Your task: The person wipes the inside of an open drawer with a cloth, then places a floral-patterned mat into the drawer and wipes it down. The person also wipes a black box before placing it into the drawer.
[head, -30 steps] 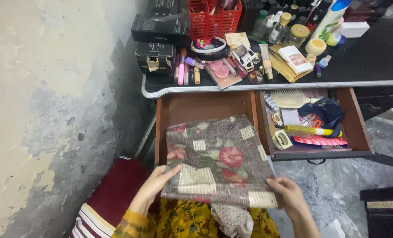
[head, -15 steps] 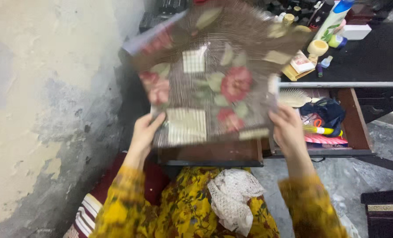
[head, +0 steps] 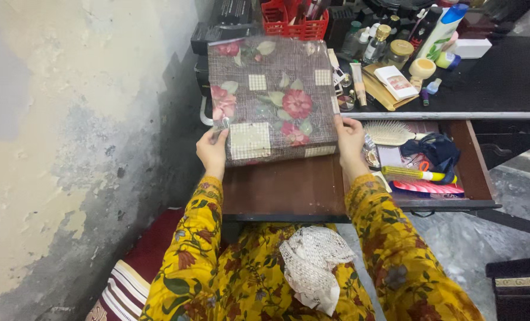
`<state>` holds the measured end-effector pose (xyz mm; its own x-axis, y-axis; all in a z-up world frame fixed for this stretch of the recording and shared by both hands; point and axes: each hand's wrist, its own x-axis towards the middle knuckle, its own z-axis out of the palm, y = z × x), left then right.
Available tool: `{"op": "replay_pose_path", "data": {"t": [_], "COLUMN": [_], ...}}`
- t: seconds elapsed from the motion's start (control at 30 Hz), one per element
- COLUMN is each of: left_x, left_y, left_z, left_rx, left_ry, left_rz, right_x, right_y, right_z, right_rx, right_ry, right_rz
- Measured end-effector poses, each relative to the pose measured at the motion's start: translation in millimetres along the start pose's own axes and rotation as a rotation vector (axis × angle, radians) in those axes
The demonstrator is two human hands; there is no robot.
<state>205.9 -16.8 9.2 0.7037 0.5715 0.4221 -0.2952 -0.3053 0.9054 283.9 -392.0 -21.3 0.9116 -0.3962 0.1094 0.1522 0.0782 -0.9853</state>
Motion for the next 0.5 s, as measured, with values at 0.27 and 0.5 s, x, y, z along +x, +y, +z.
{"op": "replay_pose_path", "data": {"t": [0.27, 0.5], "left_x": [-2.4, -26.9], "left_y": [-15.7, -29.5], "left_z": [-0.9, -20.7], "left_rx": [-0.167, -0.038], "left_ry": [-0.046, -0.193], "left_rz": [-0.215, -0.343], "right_x": [-27.5, -76.0], "right_y": [-38.3, -43.8], "right_z": [-21.3, -43.5], "right_rx": [-0.155, -0.16], "right_ry": [-0.488, -0.404], "right_rz": [0.203, 0.241]}}
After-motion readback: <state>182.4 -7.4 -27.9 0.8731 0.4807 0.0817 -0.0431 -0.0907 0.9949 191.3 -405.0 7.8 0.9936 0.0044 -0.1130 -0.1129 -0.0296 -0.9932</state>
